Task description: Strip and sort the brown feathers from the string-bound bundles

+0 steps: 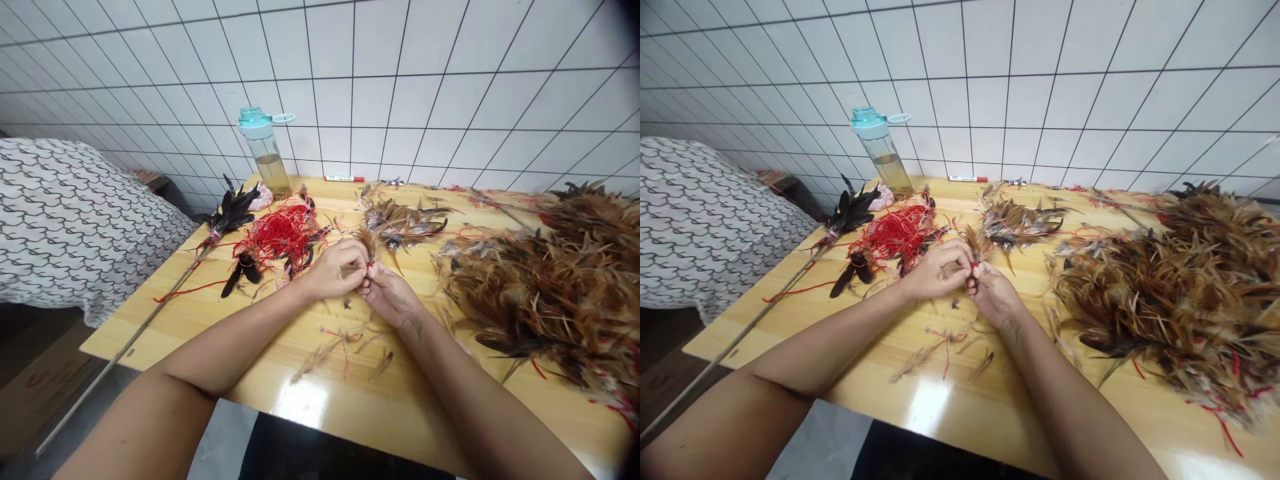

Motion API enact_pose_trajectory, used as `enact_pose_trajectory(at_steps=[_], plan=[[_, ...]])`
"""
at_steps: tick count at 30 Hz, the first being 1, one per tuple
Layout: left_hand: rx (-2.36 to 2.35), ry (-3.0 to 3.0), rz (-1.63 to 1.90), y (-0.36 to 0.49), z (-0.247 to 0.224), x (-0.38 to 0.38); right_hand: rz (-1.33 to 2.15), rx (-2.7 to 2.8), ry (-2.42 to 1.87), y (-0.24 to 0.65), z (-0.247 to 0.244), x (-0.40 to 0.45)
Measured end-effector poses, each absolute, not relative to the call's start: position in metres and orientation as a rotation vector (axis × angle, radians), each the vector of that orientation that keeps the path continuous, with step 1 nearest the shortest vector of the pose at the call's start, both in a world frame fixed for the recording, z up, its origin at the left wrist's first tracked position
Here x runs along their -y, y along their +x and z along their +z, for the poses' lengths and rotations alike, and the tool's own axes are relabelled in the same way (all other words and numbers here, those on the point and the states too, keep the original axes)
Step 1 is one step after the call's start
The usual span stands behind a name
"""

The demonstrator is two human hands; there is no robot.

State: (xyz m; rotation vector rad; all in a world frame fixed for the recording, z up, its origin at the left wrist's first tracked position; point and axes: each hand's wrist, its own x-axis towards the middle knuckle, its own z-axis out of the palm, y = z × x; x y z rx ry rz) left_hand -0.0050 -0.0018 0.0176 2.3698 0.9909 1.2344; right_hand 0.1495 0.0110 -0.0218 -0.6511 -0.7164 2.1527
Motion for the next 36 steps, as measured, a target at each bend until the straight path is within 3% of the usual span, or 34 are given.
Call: enact_pose_trajectory(at_steps=[16,25,36], plan=[[-0.982,2.211,1.266,-0.006,0.01,0.0,2.082,0.704,-0.669,0.149,-0.021,-0.014],[-0.822,1.299,1.324,-0.006,-0.001,-0.002,2.046,0.753,-0.694,0.153,-0.021,-0.016],[-0.994,1.048,1.098,-0.005,-0.003,-0.005,1.87,0.866,-0.738,0.148,-0.026,-0.015]])
